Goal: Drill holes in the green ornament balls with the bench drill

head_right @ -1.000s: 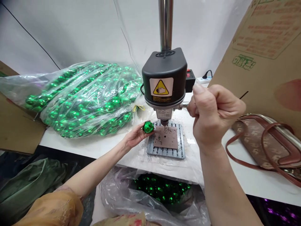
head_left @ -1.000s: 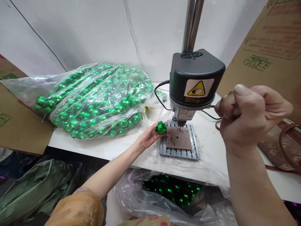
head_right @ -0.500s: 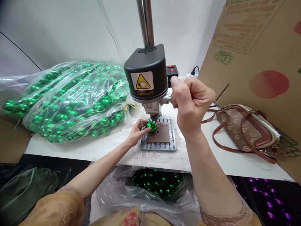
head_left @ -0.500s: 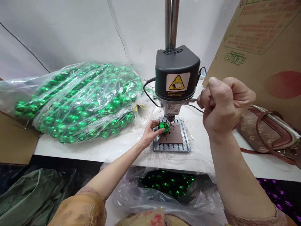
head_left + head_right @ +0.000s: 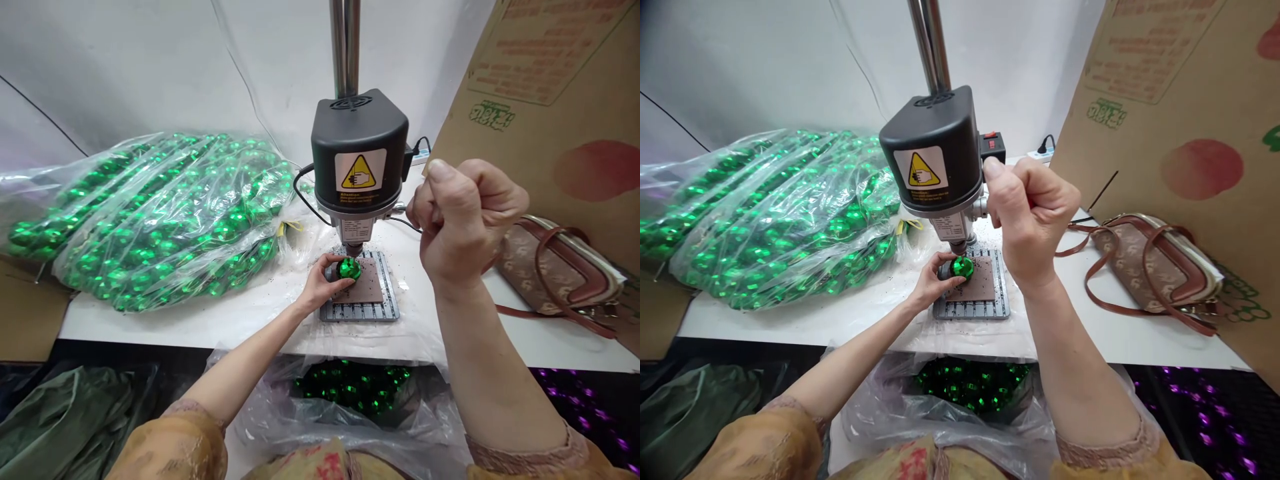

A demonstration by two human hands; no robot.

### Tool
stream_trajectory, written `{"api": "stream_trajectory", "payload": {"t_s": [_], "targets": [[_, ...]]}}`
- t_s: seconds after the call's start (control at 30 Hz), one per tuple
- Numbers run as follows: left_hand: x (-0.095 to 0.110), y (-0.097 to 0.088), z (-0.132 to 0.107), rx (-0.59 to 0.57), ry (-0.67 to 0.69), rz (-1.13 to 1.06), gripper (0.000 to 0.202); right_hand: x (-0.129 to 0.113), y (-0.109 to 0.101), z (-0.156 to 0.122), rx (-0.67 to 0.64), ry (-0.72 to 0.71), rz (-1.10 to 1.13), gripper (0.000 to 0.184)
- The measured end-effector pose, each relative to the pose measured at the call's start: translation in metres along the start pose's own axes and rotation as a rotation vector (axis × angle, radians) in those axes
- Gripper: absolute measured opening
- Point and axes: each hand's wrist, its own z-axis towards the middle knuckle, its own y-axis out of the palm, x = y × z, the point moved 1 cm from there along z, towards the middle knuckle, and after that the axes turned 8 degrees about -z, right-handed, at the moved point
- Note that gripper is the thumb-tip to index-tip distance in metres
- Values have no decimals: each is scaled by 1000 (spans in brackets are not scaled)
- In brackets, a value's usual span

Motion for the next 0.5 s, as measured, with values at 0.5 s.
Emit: {"api": "stream_trajectory", "payload": {"t_s": [0.5], "targets": [[0,21,-14,19,32,-136,50,-1,0,-1,-3,4,-24,48]]}}
